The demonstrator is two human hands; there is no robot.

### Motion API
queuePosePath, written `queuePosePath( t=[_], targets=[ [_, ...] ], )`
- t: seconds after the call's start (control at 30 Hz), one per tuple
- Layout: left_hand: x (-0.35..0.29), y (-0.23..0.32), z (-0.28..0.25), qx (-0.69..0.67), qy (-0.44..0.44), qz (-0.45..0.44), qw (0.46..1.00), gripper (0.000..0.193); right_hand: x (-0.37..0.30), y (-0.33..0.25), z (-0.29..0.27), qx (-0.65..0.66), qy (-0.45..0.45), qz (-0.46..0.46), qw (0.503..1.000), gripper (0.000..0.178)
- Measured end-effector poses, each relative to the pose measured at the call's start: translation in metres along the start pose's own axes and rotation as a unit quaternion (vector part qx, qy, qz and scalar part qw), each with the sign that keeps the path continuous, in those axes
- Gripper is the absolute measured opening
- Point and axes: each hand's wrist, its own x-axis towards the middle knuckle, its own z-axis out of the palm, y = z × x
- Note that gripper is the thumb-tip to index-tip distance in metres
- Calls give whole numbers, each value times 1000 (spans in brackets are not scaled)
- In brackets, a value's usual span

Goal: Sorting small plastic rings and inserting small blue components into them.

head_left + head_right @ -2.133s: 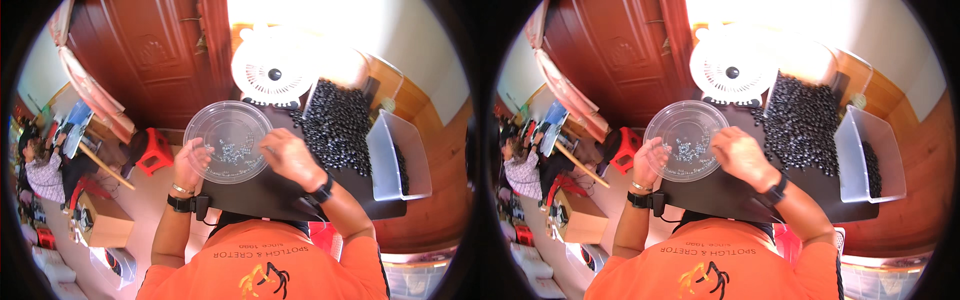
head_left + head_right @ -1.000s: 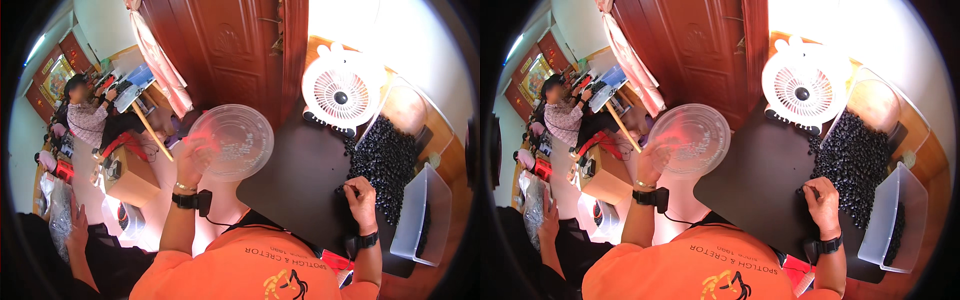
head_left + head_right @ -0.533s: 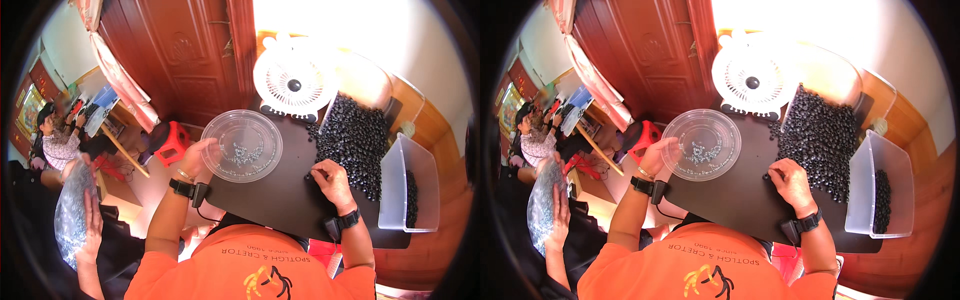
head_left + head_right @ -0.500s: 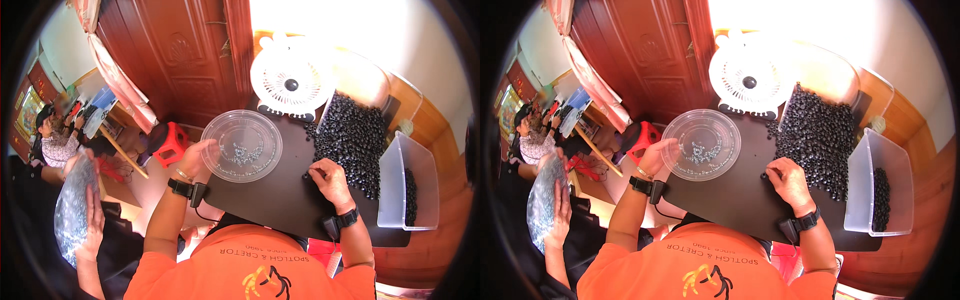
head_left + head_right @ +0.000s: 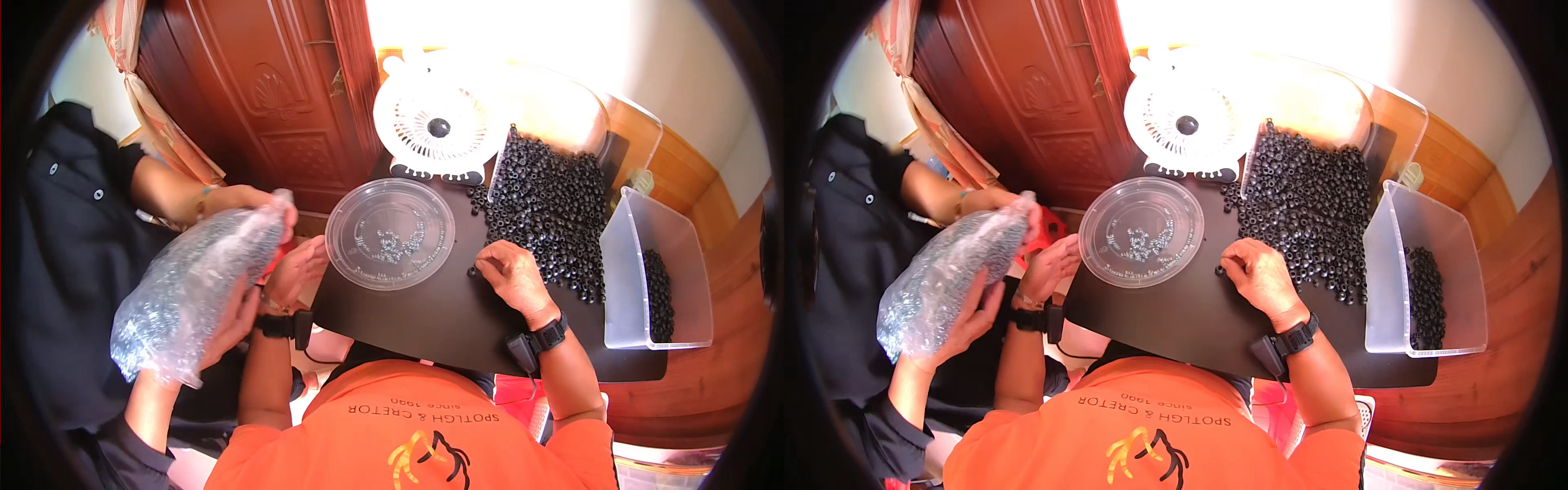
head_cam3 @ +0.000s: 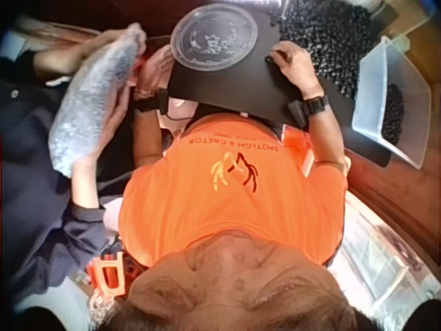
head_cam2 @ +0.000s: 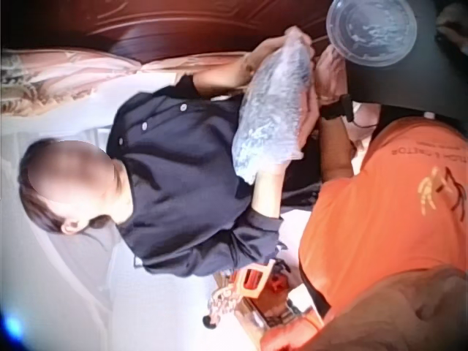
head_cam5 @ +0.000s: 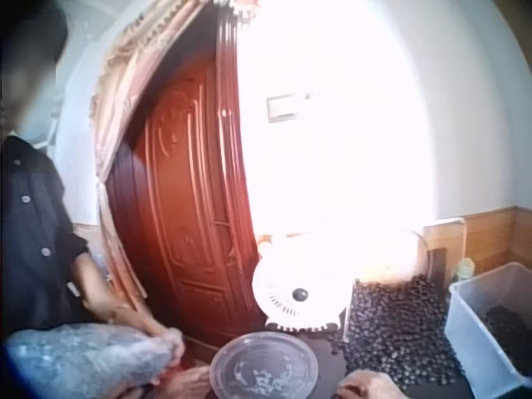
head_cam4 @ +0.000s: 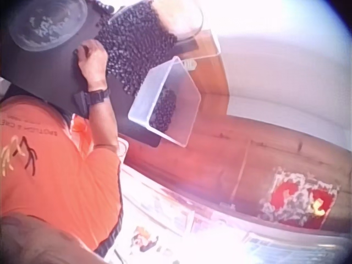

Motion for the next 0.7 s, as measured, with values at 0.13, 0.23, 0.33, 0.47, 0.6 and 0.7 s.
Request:
queuePosePath(
  t=[0.13, 0.23, 0.33, 0.47, 0.6, 0.7],
  targets=[
    [-28, -36, 7, -1, 106, 56, 993, 56, -1, 3, 1, 11, -3, -1, 1000, 4],
    [-42, -54, 9, 23, 192, 51, 980, 51, -1, 3, 2, 22, -1, -2, 1000, 4],
    [-52, -17, 54, 27, 237, 54, 970, 41, -2, 8, 2, 20, 3, -3, 1000, 4],
    [-46, -27, 51, 20, 236, 103, 966, 43, -2, 10, 1, 17, 4, -2, 1000, 5],
    [-31, -44, 52, 99, 240, 196, 946, 49, -1, 11, 3, 17, 22, -20, 999, 5],
    [-27, -48, 54, 131, 237, 202, 941, 49, -1, 11, 2, -2, 7, -14, 1000, 6]
  ],
)
